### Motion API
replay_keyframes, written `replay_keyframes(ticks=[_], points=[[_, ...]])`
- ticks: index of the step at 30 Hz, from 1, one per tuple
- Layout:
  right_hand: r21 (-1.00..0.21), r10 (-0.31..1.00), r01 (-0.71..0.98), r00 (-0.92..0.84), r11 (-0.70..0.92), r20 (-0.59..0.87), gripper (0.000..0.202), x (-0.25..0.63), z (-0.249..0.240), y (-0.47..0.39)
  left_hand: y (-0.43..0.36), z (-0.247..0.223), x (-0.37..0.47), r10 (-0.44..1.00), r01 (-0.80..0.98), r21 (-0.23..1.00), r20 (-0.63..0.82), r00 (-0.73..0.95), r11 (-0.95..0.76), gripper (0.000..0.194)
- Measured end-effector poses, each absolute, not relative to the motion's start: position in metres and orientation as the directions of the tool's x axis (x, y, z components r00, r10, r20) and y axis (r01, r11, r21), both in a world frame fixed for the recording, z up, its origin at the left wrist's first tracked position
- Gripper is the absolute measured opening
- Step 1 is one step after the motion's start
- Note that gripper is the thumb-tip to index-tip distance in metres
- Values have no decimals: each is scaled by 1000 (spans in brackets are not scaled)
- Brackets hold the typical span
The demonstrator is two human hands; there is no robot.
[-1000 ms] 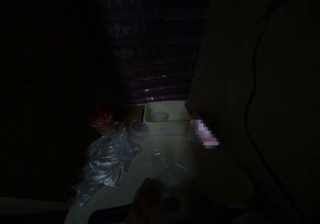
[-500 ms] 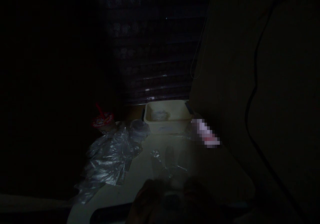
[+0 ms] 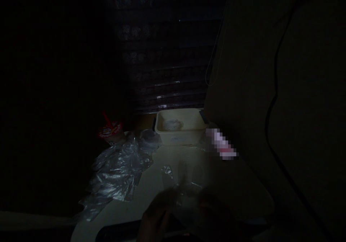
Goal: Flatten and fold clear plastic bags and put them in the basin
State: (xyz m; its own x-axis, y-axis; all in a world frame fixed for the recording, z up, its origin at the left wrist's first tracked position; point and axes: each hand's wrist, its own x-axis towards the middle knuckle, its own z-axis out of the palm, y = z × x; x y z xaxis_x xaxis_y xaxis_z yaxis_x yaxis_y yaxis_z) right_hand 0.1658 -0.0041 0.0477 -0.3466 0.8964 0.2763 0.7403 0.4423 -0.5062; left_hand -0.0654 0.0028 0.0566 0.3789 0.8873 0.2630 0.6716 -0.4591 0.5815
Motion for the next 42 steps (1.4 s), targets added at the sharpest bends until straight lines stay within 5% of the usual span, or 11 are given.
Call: replay_keyframes(ticks=[10, 23, 33, 42], points=[[-670, 973, 706, -158, 229, 166, 21, 164, 33, 7, 11, 58, -59, 970, 584, 775, 167, 176, -239, 29], [-863, 990, 494, 134, -107, -46, 29, 147, 36, 26, 23, 53, -57, 997, 524, 850, 79, -15, -59, 26], [-874, 984, 481, 177, -69, 20, 32, 136, 50, 32, 29, 57, -53, 993, 467, 884, 64, -103, -8, 31], [-976, 993, 219, 120, -19, 8, 41, 136, 39, 33, 37, 64, -50, 988, 449, 893, 50, -145, 21, 34]])
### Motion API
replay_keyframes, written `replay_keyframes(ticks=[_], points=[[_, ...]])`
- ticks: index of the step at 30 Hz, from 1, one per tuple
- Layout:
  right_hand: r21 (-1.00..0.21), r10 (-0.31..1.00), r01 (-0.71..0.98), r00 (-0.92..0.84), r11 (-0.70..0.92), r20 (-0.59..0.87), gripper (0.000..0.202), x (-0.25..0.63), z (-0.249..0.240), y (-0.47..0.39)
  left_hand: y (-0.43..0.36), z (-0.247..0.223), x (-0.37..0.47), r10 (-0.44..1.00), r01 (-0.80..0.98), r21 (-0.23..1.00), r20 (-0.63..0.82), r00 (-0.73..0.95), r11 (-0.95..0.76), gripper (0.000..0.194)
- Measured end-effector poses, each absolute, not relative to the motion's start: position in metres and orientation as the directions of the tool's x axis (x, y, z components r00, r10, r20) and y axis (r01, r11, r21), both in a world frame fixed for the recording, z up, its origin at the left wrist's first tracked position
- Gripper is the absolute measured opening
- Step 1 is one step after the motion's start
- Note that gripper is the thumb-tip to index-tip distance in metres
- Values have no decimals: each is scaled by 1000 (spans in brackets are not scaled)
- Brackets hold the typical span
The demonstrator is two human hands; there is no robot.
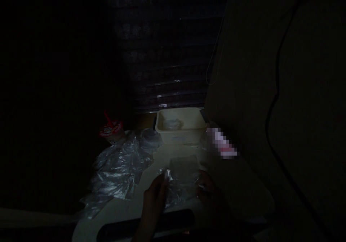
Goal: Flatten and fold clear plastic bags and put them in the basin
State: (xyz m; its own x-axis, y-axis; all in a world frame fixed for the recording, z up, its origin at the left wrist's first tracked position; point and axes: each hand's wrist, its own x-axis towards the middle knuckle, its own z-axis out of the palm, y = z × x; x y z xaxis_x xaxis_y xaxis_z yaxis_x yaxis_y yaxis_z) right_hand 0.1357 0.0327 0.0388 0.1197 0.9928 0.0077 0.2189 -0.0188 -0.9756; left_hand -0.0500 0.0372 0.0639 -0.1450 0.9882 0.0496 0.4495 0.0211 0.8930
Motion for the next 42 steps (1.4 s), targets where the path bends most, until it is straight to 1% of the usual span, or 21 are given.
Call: replay_keyframes(ticks=[5, 7, 8, 10, 12, 13, 17, 19, 21, 24, 28, 31, 37, 40, 42], points=[[-977, 988, 211, 152, -15, 17, 43, 134, 34, 35, 30, 64, -58, 977, 492, 868, 46, -207, 63, 41], [-975, 989, 223, 144, -11, 22, 41, 135, 33, 35, 27, 65, -60, 978, 574, 818, 105, -178, 17, 39], [-972, 990, 236, 136, -12, 21, 40, 135, 33, 36, 26, 66, -60, 978, 641, 767, 162, -129, -42, 37], [-962, 993, 274, 117, -13, 20, 40, 136, 33, 36, 27, 65, -58, 957, 770, 604, 289, 29, -206, 33], [-948, 991, 318, 123, 2, 43, 38, 136, 34, 35, 29, 60, -53, 906, 837, 416, 371, 202, -357, 33], [-941, 988, 337, 137, 16, 66, 37, 135, 35, 35, 30, 57, -50, 883, 852, 336, 388, 264, -402, 34], [-932, 976, 356, 175, 62, 132, 33, 133, 37, 35, 31, 42, -40, 839, 891, 89, 390, 380, -445, 42], [-939, 980, 340, 162, 58, 119, 33, 133, 36, 35, 30, 37, -40, 824, 894, -7, 385, 416, -448, 43], [-944, 984, 326, 152, 41, 95, 33, 133, 34, 35, 28, 35, -43, 817, 894, -74, 381, 434, -441, 45], [-947, 987, 321, 141, 25, 74, 34, 135, 32, 35, 26, 35, -47, 824, 898, -122, 363, 436, -422, 47], [-948, 990, 318, 128, 11, 54, 34, 135, 35, 35, 25, 34, -50, 827, 900, -154, 355, 436, -408, 48], [-949, 989, 314, 128, 37, 81, 33, 135, 40, 35, 26, 35, -50, 833, 903, -141, 349, 428, -405, 48], [-936, 988, 352, 134, 31, 83, 33, 134, 41, 35, 27, 42, -48, 867, 913, -61, 294, 402, -402, 49], [-942, 984, 335, 159, 27, 85, 31, 133, 41, 35, 29, 41, -47, 854, 904, -76, 304, 423, -421, 48], [-940, 987, 338, 131, 40, 89, 31, 134, 40, 35, 30, 38, -46, 835, 895, -106, 325, 444, -434, 47]])
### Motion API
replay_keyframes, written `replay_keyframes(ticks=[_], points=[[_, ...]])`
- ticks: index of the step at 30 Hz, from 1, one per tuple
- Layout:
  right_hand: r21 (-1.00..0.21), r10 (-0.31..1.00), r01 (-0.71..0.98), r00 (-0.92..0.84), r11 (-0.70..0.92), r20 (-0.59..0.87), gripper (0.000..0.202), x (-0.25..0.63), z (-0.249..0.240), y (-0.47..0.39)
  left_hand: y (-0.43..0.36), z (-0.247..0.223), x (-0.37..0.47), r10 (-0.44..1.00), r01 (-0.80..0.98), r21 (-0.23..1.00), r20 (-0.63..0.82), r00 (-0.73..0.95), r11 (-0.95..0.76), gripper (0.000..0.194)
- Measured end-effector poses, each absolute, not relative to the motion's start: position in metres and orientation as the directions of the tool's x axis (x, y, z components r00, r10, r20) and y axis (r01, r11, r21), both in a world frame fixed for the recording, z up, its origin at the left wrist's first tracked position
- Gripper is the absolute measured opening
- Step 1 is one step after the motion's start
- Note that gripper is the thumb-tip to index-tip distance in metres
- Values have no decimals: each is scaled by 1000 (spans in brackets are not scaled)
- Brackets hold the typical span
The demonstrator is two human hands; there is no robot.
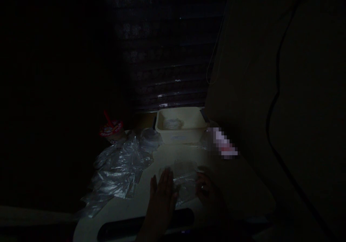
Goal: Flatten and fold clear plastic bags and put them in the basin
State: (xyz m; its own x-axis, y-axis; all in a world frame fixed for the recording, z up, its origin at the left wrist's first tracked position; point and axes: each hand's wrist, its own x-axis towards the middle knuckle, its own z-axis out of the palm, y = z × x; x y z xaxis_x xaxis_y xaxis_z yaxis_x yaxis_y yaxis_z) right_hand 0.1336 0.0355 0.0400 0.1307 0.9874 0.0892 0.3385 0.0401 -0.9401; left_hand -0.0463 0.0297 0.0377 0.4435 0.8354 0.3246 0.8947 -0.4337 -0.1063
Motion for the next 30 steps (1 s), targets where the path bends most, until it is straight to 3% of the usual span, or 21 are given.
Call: replay_keyframes(ticks=[6, 24, 30], points=[[-927, 977, 374, 178, 40, 114, 33, 134, 33, 36, 32, 34, -46, 812, 877, -176, 332, 481, -447, 45], [-938, 974, 335, 167, 86, 150, 27, 137, 38, 34, 30, 36, -45, 852, 907, -174, 312, 420, -383, 46], [-963, 987, 265, 139, 46, 85, 27, 143, 31, 34, 30, 38, -44, 857, 906, -171, 295, 423, -388, 47]])
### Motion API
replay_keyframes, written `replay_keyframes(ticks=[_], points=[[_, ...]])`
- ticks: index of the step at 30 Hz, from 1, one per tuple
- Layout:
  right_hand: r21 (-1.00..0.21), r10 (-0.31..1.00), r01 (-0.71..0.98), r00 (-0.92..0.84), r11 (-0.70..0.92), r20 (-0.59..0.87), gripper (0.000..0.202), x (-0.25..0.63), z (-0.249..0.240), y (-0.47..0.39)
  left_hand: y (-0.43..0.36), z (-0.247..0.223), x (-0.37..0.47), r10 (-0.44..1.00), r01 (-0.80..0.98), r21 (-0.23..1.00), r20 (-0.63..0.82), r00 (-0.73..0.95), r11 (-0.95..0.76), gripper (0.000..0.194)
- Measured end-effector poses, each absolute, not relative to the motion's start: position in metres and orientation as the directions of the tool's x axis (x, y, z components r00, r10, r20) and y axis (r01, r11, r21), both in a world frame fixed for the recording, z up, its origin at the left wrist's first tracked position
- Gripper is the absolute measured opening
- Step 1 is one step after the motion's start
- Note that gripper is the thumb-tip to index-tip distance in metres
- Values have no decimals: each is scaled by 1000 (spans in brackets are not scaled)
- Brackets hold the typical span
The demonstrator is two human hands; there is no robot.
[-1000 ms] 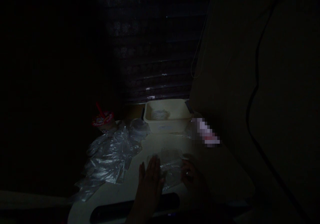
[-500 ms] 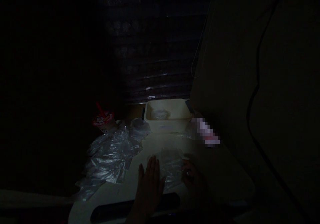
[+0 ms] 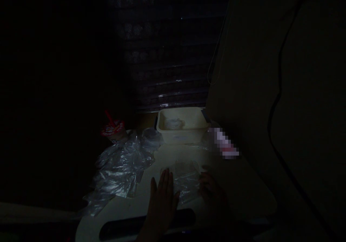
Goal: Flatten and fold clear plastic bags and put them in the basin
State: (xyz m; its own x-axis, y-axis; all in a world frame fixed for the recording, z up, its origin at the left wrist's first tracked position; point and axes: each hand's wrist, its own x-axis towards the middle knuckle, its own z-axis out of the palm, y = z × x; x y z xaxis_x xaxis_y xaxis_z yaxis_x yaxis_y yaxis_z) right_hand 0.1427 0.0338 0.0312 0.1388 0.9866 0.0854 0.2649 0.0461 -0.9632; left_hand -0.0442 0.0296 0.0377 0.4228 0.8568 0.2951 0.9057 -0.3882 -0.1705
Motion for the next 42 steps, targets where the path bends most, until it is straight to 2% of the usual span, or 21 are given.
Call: replay_keyframes(ticks=[6, 11, 15, 18, 22, 25, 27, 33, 37, 42], points=[[-963, 994, 268, 88, 41, 66, 27, 146, 17, 35, 30, 37, -45, 847, 899, -208, 305, 435, -387, 47], [-925, 976, 365, 140, 107, 168, 26, 146, 11, 35, 29, 39, -43, 849, 900, -221, 305, 431, -377, 46], [-775, 896, 581, 166, 249, 412, 29, 142, 18, 32, 29, 41, -43, 844, 892, -237, 302, 444, -385, 46], [-585, 844, 738, 39, 336, 535, 37, 134, 29, 30, 29, 40, -44, 829, 884, -251, 320, 460, -394, 47], [-379, 845, 825, -204, 420, 494, 48, 121, 47, 34, 31, 37, -44, 826, 888, -251, 334, 454, -386, 47], [-234, 826, 837, -370, 495, 425, 47, 111, 57, 38, 31, 33, -45, 821, 887, -254, 343, 456, -386, 48], [-181, 813, 825, -446, 536, 374, 45, 106, 62, 38, 31, 31, -47, 820, 883, -253, 336, 464, -396, 48], [-165, 752, 737, -616, 656, 236, 56, 98, 66, 34, 30, 31, -48, 811, 877, -228, 338, 478, -422, 45], [-164, 755, 738, -626, 655, 197, 60, 98, 58, 34, 31, 31, -46, 805, 885, -216, 369, 465, -413, 44], [-136, 756, 747, -619, 651, 215, 58, 101, 49, 34, 30, 27, -48, 801, 869, -272, 345, 490, -414, 45]])
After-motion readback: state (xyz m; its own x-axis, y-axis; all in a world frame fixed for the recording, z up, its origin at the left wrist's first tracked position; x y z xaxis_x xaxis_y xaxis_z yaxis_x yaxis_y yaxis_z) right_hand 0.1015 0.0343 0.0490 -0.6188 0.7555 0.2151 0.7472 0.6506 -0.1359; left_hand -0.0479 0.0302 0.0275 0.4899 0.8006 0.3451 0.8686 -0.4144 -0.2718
